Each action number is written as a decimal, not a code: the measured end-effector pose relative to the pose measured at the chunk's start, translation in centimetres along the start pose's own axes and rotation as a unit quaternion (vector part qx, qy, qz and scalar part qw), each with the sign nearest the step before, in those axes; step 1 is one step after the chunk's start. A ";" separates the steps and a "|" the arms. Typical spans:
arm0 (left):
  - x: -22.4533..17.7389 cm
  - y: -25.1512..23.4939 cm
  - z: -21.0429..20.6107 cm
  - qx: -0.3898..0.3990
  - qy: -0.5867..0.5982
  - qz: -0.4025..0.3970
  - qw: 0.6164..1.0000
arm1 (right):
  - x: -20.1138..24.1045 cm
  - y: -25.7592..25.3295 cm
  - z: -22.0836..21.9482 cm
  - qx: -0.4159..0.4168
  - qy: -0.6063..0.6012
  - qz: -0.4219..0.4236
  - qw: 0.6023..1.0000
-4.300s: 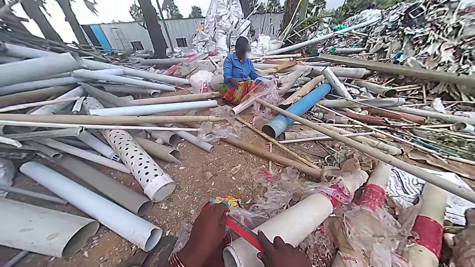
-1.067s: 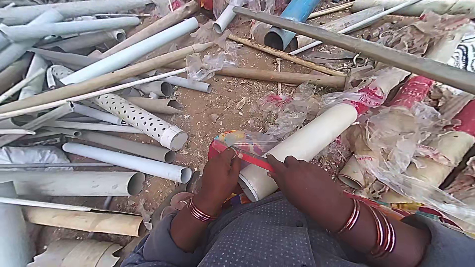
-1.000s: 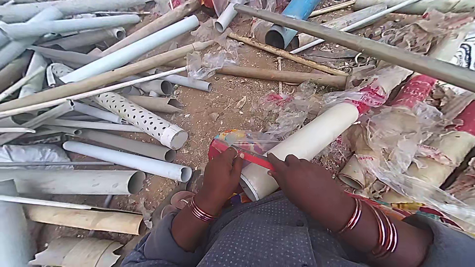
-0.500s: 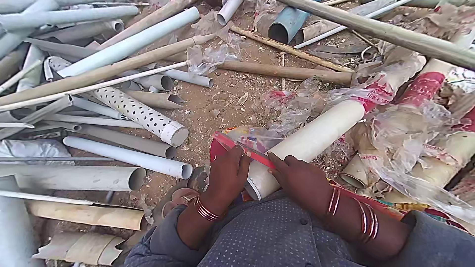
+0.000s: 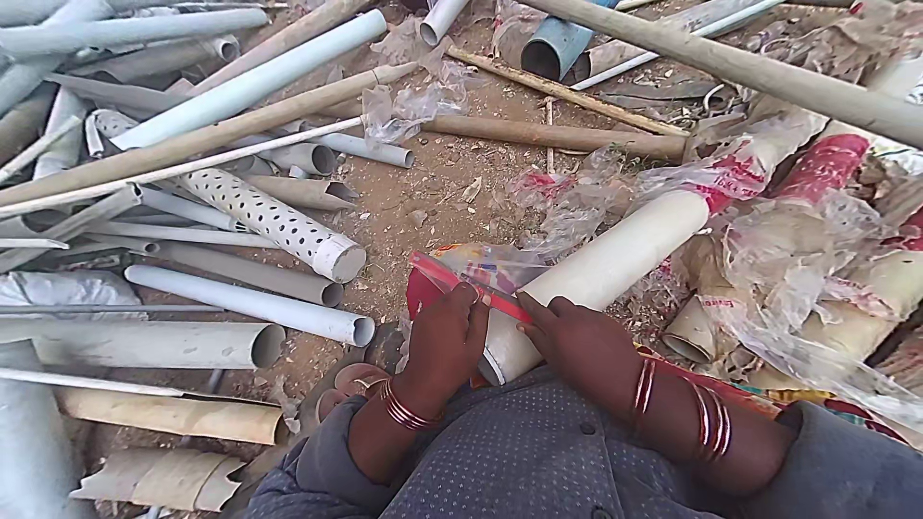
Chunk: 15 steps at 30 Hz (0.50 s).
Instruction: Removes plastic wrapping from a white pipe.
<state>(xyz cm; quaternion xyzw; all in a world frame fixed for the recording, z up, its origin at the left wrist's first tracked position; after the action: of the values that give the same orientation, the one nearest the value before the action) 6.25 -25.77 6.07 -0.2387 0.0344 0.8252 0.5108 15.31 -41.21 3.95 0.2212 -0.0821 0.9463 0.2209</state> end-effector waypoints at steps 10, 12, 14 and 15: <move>-0.4 0.1 0.0 0.006 -0.007 -0.001 1.000 | 0.0 -0.4 0.3 0.019 -0.017 -0.004 1.000; -0.3 0.1 0.0 0.009 0.006 0.002 1.000 | -0.2 -0.4 0.2 0.012 -0.014 0.003 1.000; 0.5 -0.2 0.1 0.007 0.062 0.011 0.998 | -0.6 -0.7 0.7 0.011 -0.011 0.010 1.000; 1.0 -0.4 0.3 0.008 0.110 0.022 0.994 | -0.9 -0.8 1.2 0.011 -0.007 0.015 1.000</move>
<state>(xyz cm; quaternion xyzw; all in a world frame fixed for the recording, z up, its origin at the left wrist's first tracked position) 6.15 -24.64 5.96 -0.3230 0.1022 0.8049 0.4872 16.84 -41.10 4.63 0.2289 -0.0762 0.9490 0.2032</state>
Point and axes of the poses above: each hand's wrist, its own y-axis away from the middle knuckle, its own z-axis out of the back of the hand, x = y × z, the point moved 1 cm from there along -y, towards the middle knuckle, and after that the axes turned 7 degrees about z, right-handed, at the moved point
